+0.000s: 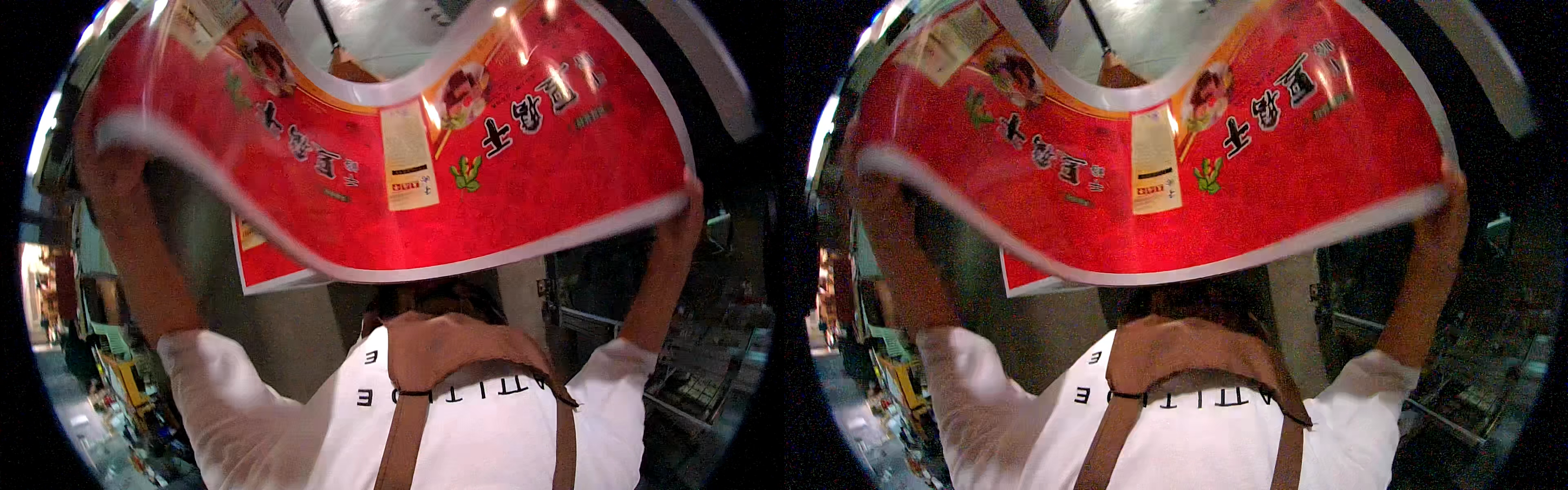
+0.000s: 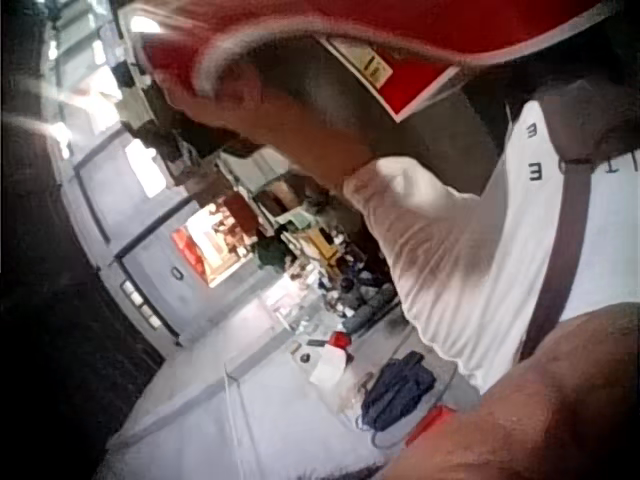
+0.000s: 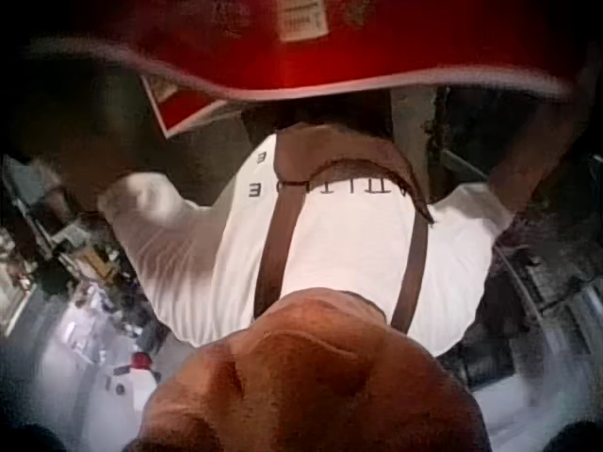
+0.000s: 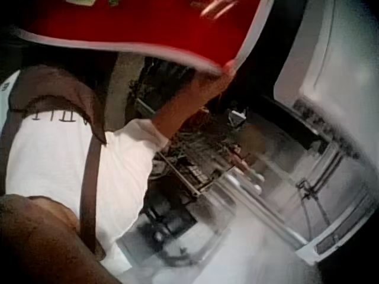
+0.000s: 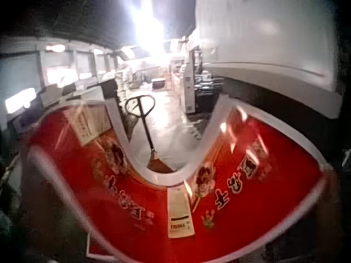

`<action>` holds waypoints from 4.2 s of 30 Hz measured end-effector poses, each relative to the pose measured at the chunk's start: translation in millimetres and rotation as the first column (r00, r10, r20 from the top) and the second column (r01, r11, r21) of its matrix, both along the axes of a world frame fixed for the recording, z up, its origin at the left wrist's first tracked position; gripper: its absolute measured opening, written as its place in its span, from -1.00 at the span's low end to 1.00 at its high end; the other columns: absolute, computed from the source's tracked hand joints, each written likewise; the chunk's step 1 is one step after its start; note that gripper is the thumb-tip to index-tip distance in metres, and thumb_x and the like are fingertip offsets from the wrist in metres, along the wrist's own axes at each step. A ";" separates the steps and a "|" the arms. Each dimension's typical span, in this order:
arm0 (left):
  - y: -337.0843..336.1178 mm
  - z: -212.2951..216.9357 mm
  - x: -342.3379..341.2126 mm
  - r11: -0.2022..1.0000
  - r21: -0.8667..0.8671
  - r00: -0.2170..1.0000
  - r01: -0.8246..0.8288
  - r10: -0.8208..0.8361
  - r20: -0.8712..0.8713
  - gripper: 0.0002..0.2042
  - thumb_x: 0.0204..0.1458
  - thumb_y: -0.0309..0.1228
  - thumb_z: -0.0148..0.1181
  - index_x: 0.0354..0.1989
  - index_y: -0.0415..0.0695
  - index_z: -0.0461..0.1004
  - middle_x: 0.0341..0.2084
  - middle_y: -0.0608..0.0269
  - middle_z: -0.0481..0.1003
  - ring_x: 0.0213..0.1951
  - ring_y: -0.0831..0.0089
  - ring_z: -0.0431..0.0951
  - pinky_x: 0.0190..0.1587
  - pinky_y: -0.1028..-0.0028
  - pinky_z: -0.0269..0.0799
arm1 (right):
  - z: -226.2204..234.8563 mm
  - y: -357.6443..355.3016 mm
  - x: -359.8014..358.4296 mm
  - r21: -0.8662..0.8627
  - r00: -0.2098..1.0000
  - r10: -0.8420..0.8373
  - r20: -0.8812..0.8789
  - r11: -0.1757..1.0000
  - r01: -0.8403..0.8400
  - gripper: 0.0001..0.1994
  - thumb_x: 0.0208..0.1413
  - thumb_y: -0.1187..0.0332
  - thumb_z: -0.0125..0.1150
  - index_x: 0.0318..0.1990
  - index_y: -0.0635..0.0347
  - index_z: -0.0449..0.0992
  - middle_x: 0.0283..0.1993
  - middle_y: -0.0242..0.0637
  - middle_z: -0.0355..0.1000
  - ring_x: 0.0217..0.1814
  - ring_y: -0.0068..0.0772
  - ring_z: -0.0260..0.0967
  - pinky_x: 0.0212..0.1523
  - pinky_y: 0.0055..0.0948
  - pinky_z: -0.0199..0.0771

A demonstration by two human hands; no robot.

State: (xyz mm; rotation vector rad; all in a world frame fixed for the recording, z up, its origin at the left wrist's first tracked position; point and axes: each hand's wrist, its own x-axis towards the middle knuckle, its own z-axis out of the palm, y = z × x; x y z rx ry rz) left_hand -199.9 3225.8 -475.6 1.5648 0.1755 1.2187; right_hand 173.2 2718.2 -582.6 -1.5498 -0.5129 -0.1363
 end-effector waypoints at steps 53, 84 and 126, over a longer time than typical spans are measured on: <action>-639.5 -297.5 817.7 0.282 -0.484 -0.353 0.828 -0.409 -0.842 -0.72 -0.06 -0.22 0.10 -0.50 -0.24 0.48 -0.62 0.18 0.45 -0.60 0.49 0.45 -0.55 0.51 0.41 | -262.2 -368.4 348.1 -0.345 0.790 -0.288 -0.541 0.933 0.104 -0.71 -0.09 0.22 0.09 -0.60 0.31 0.47 -0.68 -0.27 0.38 -0.70 -0.48 0.30 -0.67 -0.55 0.24; -164.5 -450.5 237.5 0.645 0.647 0.504 0.407 0.433 -0.748 -0.58 -0.12 -0.29 0.14 -0.01 0.02 0.32 0.09 0.23 0.20 0.17 0.25 0.10 0.14 0.15 -0.01 | -372.2 126.3 101.4 -0.728 0.984 0.176 -0.039 0.669 -0.149 -0.72 -0.05 0.19 0.10 -0.33 0.23 0.51 -0.35 -0.08 0.45 -0.28 -0.05 0.39 -0.24 -0.25 0.36; 112.4 -472.7 -209.2 0.372 -0.892 0.906 -0.256 0.415 -0.087 -0.52 0.05 -0.03 -0.08 -0.05 -0.19 0.30 -0.13 0.17 0.41 -0.07 0.33 0.39 0.01 0.29 0.29 | -295.7 192.1 87.7 -0.374 0.601 0.076 -0.796 0.718 -0.586 -0.62 -0.03 0.09 0.11 -0.16 0.17 0.37 -0.36 -0.39 0.43 -0.45 -0.53 0.39 -0.55 -0.48 0.44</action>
